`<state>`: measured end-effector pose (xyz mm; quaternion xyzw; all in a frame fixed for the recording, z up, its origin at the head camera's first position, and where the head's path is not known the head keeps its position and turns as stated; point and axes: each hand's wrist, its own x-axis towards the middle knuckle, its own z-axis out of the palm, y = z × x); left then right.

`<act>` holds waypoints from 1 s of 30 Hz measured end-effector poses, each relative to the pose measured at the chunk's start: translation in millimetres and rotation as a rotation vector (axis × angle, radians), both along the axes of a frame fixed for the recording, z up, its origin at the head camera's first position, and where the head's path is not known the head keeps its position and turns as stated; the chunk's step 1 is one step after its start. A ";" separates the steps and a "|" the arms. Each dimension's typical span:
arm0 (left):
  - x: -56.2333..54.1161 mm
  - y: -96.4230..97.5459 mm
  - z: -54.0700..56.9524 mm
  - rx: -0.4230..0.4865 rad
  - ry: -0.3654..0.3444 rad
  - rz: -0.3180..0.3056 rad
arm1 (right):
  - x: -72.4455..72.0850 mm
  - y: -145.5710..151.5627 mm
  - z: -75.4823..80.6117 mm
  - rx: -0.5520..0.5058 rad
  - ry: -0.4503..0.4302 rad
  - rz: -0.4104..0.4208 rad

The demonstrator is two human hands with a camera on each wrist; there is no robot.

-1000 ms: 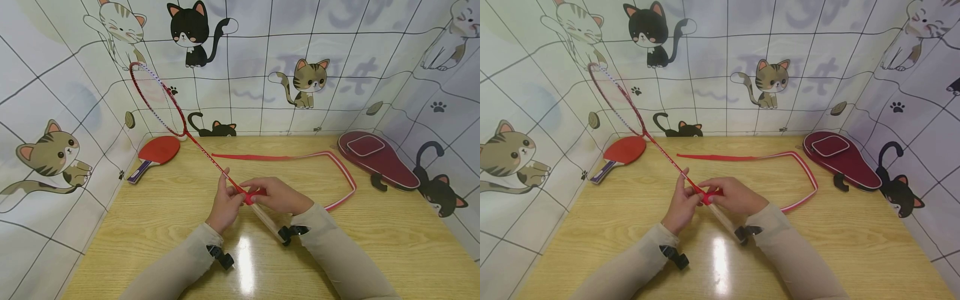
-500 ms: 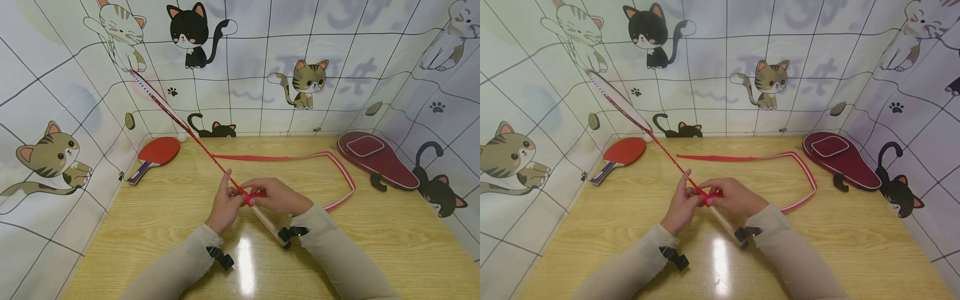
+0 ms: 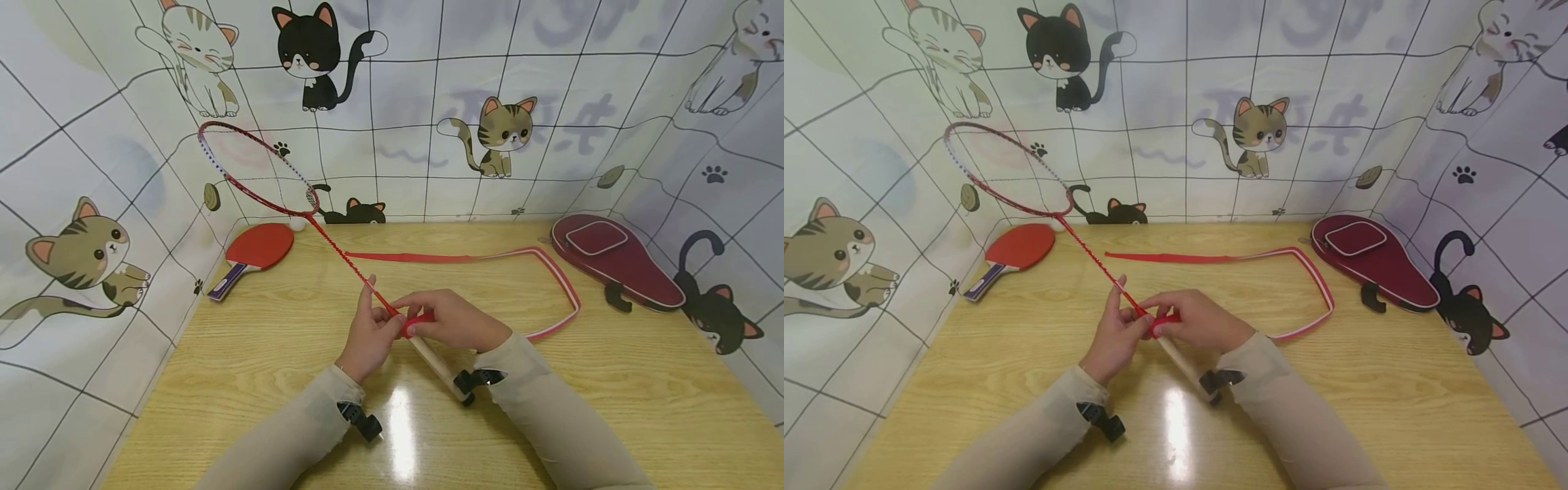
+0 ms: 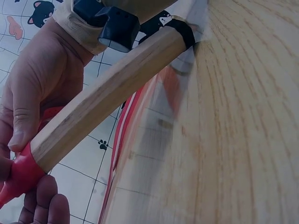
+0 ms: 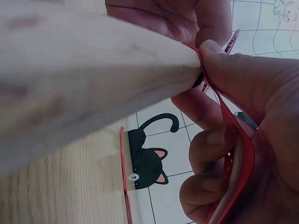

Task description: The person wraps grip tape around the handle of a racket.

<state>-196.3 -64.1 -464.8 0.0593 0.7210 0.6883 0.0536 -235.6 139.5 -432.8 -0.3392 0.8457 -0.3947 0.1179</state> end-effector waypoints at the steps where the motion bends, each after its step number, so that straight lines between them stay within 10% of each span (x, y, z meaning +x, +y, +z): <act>1: -0.2 0.1 -0.1 0.001 -0.004 -0.001 | -0.3 0.1 -0.3 -0.002 0.000 0.006; 30: -0.7 0.6 0.3 -0.013 -0.016 0.014 | -1.5 1.8 -0.7 0.019 -0.001 -0.008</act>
